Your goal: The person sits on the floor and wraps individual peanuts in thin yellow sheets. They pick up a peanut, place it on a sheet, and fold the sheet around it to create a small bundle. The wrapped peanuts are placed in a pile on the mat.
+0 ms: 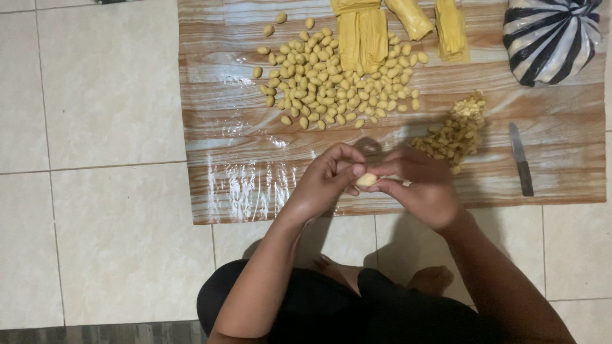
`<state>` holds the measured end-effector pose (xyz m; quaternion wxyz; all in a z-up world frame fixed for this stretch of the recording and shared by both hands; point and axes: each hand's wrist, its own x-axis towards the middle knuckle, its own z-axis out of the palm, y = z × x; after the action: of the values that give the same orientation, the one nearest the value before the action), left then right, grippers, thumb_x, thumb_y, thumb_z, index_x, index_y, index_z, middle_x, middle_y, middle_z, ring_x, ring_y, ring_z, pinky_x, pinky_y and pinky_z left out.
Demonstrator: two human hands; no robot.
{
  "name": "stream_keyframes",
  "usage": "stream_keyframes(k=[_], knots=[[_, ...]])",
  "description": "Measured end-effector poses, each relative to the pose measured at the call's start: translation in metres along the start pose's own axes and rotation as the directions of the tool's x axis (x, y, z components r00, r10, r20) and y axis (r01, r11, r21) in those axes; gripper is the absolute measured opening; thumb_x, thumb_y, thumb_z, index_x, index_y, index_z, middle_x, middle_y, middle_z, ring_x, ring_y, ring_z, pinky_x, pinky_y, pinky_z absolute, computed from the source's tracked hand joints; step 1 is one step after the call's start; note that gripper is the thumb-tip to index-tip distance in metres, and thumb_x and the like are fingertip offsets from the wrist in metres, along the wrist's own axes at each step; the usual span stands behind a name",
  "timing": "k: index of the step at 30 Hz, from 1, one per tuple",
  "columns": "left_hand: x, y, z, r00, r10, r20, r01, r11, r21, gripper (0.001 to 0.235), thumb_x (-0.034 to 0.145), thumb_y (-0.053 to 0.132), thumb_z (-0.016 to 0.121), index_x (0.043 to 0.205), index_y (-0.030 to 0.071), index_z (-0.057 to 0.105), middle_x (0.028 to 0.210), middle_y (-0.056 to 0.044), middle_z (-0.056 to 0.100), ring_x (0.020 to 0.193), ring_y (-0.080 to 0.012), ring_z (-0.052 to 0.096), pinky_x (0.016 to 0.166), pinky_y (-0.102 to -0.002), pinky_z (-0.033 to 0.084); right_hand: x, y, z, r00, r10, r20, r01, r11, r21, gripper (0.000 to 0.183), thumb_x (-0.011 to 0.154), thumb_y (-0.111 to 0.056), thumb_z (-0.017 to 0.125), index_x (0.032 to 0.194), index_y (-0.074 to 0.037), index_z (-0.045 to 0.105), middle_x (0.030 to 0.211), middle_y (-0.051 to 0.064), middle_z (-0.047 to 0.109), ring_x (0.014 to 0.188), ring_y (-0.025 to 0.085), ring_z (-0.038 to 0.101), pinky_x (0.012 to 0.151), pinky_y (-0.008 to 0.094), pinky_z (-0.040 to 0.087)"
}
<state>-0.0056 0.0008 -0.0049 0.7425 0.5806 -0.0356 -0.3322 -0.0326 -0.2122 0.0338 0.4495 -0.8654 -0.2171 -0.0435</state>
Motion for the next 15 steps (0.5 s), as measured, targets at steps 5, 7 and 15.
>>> stream_keyframes(k=[5,7,15], knots=[[-0.004,-0.006,-0.006,0.991,-0.125,-0.048,0.130,0.984,0.123,0.023,0.096,0.023,0.066,0.109,0.006,0.074,0.091,-0.006,0.076,0.079,-0.0127,0.069,0.075,-0.028,0.059,-0.015,0.025,0.021,0.923,0.322,0.212,-0.359,0.918,0.169,0.017,0.083,-0.018,0.082,0.091,-0.006,0.074,0.086,0.004,0.072,0.076,0.012,0.070,0.065,0.027,0.059],[-0.005,-0.009,-0.004,0.994,-0.081,-0.076,0.103,0.929,0.356,0.023,0.092,0.022,0.075,0.107,0.005,0.073,0.092,-0.007,0.076,0.082,-0.0153,0.070,0.075,-0.032,0.058,-0.021,0.031,0.036,0.897,0.387,0.214,-0.432,0.868,0.243,0.013,0.088,-0.017,0.079,0.091,-0.005,0.074,0.085,0.003,0.068,0.075,0.011,0.067,0.066,0.026,0.058],[0.012,0.009,-0.022,0.800,0.595,-0.085,-0.334,0.557,0.761,0.031,0.085,0.014,0.065,0.116,0.012,0.071,0.119,-0.008,0.074,0.107,-0.0291,0.071,0.087,-0.036,0.055,-0.027,0.054,0.059,0.931,0.347,0.114,-0.365,0.893,0.262,0.012,0.088,-0.018,0.079,0.092,-0.007,0.075,0.093,0.001,0.065,0.086,0.010,0.063,0.074,0.025,0.055]])
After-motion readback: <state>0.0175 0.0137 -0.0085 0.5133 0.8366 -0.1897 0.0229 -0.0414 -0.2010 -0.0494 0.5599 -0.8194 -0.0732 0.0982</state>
